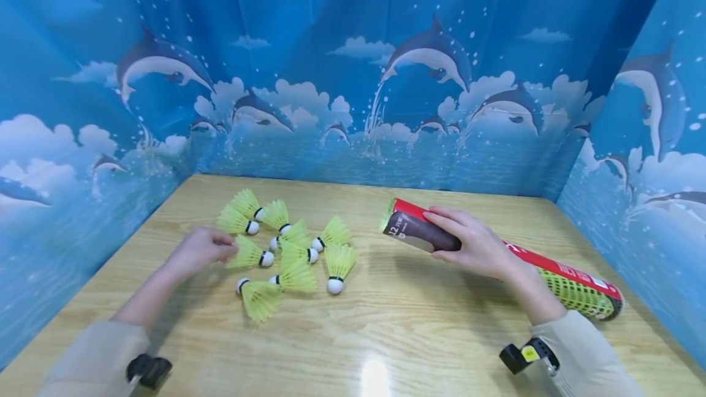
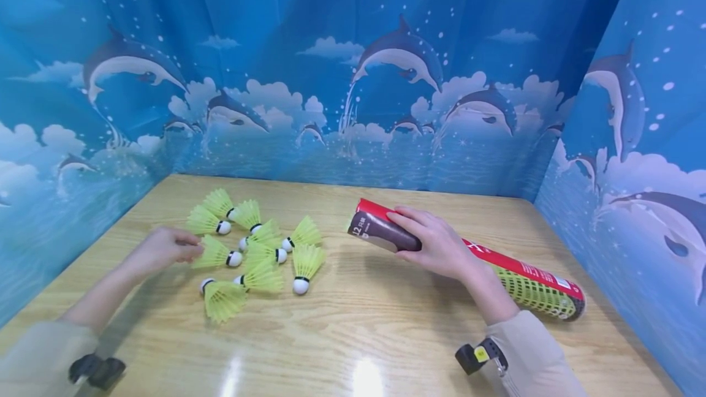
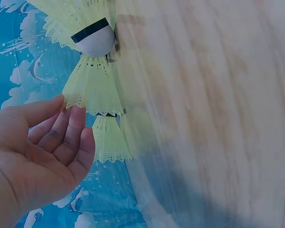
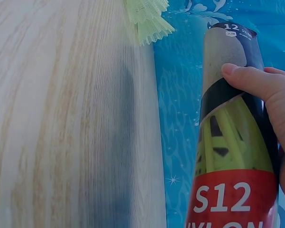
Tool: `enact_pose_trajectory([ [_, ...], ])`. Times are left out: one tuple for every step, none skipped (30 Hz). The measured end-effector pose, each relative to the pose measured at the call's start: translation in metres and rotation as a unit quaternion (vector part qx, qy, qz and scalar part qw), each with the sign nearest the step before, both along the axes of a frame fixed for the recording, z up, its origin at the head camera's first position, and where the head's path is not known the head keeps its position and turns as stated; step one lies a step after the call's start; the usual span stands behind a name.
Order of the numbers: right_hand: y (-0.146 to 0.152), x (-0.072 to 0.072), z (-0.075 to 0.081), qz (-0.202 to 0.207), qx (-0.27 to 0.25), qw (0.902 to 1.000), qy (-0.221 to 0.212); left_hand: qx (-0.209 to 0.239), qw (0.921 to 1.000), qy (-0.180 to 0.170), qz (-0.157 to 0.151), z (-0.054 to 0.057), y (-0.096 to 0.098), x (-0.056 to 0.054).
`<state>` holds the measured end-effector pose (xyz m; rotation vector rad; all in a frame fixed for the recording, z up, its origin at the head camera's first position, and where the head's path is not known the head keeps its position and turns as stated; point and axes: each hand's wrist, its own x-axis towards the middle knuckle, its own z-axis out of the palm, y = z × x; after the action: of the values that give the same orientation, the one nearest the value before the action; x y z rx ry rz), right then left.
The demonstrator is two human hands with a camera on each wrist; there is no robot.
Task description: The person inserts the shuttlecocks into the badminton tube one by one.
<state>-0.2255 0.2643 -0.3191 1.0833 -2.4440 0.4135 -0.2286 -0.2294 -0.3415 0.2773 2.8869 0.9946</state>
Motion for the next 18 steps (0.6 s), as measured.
enact_pose_trajectory([
  [0.0,0.0,0.0,-0.001,-0.001,1.0,-0.001,0.002,1.0,0.007,-0.002,0.0,0.0,0.0],
  [0.0,0.0,0.0,-0.002,-0.002,1.0,-0.002,0.002,0.9999,0.013,-0.002,0.0,0.0,0.001],
  [0.0,0.0,0.0,-0.003,-0.002,1.0,-0.003,0.003,0.9998,0.02,-0.003,0.0,-0.001,0.001],
  [0.0,0.0,0.0,-0.004,-0.002,1.0,-0.004,0.004,0.9997,0.025,-0.004,0.001,-0.001,0.001],
  [0.0,0.0,0.0,-0.005,-0.001,1.0,-0.004,0.005,0.9996,0.029,-0.004,0.001,-0.002,0.002],
  [0.0,0.0,0.0,-0.005,0.0,1.0,-0.004,0.006,0.9994,0.033,-0.003,0.002,-0.002,0.002],
  [0.0,0.0,0.0,-0.004,0.001,1.0,-0.003,0.005,0.9993,0.037,0.0,0.002,-0.003,0.003],
  [0.0,0.0,0.001,-0.003,0.002,1.0,-0.003,0.003,0.9992,0.041,0.004,0.003,-0.003,0.003],
  [0.0,0.0,0.0,-0.002,0.003,1.0,-0.002,0.004,0.999,0.045,0.005,0.004,-0.004,0.003],
  [0.001,0.0,0.0,-0.001,0.003,1.0,-0.001,0.006,0.9988,0.048,0.008,0.004,-0.005,0.004],
  [0.001,-0.001,0.0,-0.001,0.004,1.0,-0.001,0.008,0.9986,0.052,0.009,0.005,-0.005,0.004],
  [0.001,-0.001,0.0,-0.001,0.004,1.0,-0.002,0.01,0.9983,0.056,0.011,0.006,-0.006,0.004],
  [0.001,-0.001,0.0,-0.002,0.004,1.0,-0.002,0.013,0.9983,0.056,0.013,0.007,-0.006,0.005],
  [0.001,-0.001,0.0,-0.002,0.004,1.0,-0.003,0.016,0.9982,0.056,0.013,0.008,-0.006,0.005],
  [0.001,-0.001,0.0,-0.003,0.004,1.0,-0.003,0.019,0.9983,0.054,0.014,0.01,-0.006,0.005],
  [0.001,-0.001,0.0,-0.004,0.004,1.0,-0.004,0.023,0.9983,0.051,0.016,0.011,-0.006,0.006],
  [0.002,-0.001,0.0,-0.005,0.003,1.0,-0.004,0.024,0.9984,0.048,0.018,0.013,-0.006,0.006],
  [0.002,-0.001,0.0,-0.005,0.003,1.0,-0.003,0.025,0.9985,0.045,0.021,0.015,-0.005,0.006],
])
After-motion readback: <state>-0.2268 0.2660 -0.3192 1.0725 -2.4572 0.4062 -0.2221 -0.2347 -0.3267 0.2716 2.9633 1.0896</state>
